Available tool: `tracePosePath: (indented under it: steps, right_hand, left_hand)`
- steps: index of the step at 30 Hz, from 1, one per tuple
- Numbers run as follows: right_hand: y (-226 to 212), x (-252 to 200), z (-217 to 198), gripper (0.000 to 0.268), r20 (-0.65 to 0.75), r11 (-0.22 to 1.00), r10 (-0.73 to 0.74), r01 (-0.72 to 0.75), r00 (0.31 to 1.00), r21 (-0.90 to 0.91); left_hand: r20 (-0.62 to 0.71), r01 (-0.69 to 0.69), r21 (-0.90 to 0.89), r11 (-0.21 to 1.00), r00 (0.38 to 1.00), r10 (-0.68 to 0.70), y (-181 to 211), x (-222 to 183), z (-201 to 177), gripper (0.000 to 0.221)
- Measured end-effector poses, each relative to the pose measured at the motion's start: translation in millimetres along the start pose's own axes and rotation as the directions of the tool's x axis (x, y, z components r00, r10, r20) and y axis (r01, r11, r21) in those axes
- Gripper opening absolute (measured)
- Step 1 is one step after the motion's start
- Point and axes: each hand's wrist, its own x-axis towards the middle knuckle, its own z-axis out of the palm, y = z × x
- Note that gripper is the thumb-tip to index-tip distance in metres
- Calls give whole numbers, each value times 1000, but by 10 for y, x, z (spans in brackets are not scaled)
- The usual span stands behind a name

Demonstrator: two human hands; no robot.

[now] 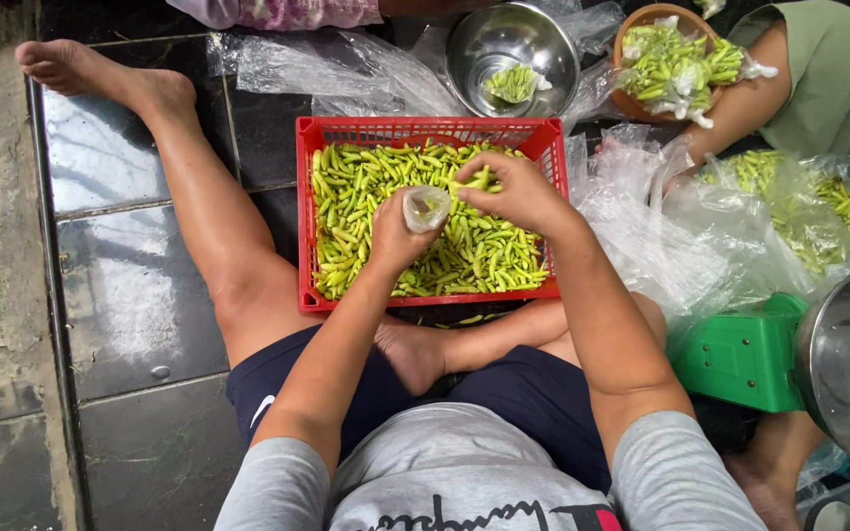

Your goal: The person sorts green peppers from a red plastic crate into small clear plastic bags while sitting on the floor.

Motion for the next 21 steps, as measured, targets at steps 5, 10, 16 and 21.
tracePosePath:
  steps: [5, 10, 16, 21]
  right_hand:
    - [5, 186, 226, 27, 204, 927, -107, 172, 973, -334]
    - [-3, 268, 350, 31, 231, 809, -64, 186, 971, -558]
    - [-40, 263, 354, 21, 207, 865, -179, 254, 962, -433]
    - [138, 281, 454, 22, 186, 897, -258, 306, 948, -318]
  left_hand:
    - [48, 103, -70, 992, 994, -100, 7, -50, -28, 61]
    - [56, 170, -156, 973, 985, -163, 23, -89, -34, 57]
    - [103, 295, -250, 922, 955, -277, -12, -87, 54, 63]
    - [60, 257, -445, 858, 964, -258, -193, -114, 162, 69]
